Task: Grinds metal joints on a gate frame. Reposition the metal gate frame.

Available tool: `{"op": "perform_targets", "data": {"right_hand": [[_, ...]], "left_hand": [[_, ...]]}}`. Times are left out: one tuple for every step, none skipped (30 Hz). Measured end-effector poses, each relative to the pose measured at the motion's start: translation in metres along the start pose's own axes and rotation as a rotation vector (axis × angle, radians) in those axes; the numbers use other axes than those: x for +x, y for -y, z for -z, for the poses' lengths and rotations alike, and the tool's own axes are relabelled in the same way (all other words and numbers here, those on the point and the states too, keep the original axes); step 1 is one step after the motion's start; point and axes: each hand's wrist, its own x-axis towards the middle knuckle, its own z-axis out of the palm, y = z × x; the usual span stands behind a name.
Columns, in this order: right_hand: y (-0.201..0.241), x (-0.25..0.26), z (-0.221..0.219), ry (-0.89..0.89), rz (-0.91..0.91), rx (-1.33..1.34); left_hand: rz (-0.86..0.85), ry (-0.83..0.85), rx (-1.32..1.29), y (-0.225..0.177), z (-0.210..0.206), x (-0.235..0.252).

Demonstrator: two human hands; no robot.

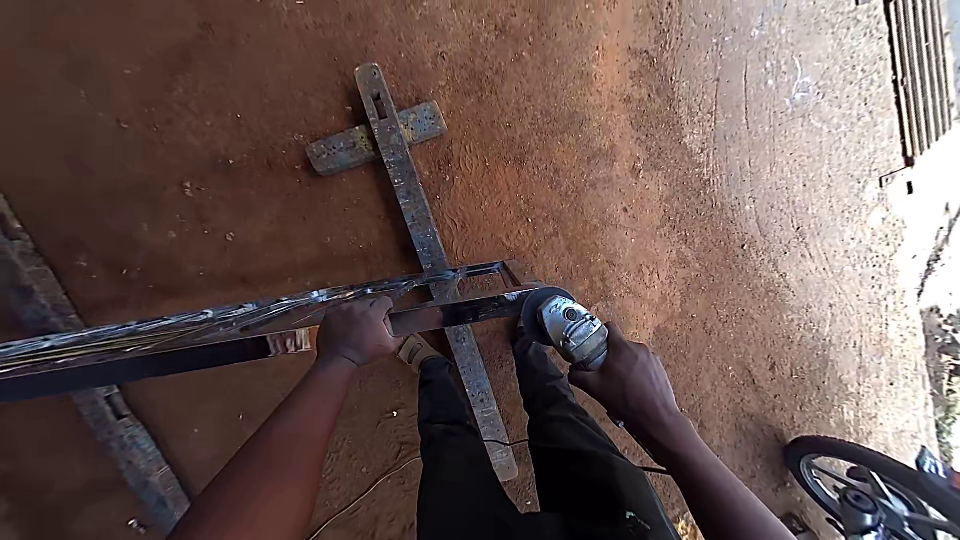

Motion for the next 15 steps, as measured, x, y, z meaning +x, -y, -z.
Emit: {"op": "perform_targets", "data": {"right_hand": [[-0.001,0.0,-0.001,-0.004,0.007,-0.003],[-0.003,0.0,-0.002,0.006,0.011,-0.011],[-0.005,-0.001,-0.004,0.019,0.014,-0.019],[-0.008,-0.004,-0.006,0.025,0.02,-0.021],[-0.012,-0.008,-0.009,0.018,0.026,-0.011],[-0.017,-0.011,-0.012,-0.01,0.032,0.011],[-0.021,-0.013,-0.012,-0.043,0.031,0.034],[-0.025,-0.015,-0.011,-0.084,0.032,0.056],[-0.028,-0.016,-0.008,-0.116,0.033,0.071],[-0.03,-0.017,-0.004,-0.147,0.039,0.075],[-0.032,-0.016,-0.001,-0.179,0.053,0.061],[-0.032,-0.015,0.003,-0.201,0.062,0.036],[-0.031,-0.013,0.006,-0.22,0.072,0.004],[-0.029,-0.01,0.008,-0.238,0.086,-0.027],[-0.026,-0.008,0.009,-0.252,0.104,-0.059]], "left_hand": [[-0.01,-0.015,-0.006,0.0,-0.002,-0.002],[-0.018,-0.031,-0.017,0.0,-0.003,-0.003],[-0.028,-0.057,-0.032,0.001,-0.003,-0.003],[-0.037,-0.082,-0.045,0.001,-0.004,-0.003],[-0.044,-0.102,-0.052,0.002,-0.005,-0.003],[-0.051,-0.114,-0.052,0.002,-0.006,-0.002],[-0.057,-0.128,-0.045,0.003,-0.007,0.0],[-0.063,-0.155,-0.05,0.004,-0.007,0.001],[-0.072,-0.184,-0.056,0.004,-0.008,0.001],[-0.083,-0.202,-0.062,0.005,-0.01,0.0],[-0.089,-0.211,-0.065,0.005,-0.011,0.0],[-0.092,-0.213,-0.067,0.006,-0.013,-0.001],[-0.096,-0.225,-0.069,0.006,-0.014,-0.001],[-0.101,-0.24,-0.074,0.007,-0.015,-0.001],[-0.102,-0.249,-0.082,0.007,-0.016,0.0]]}}
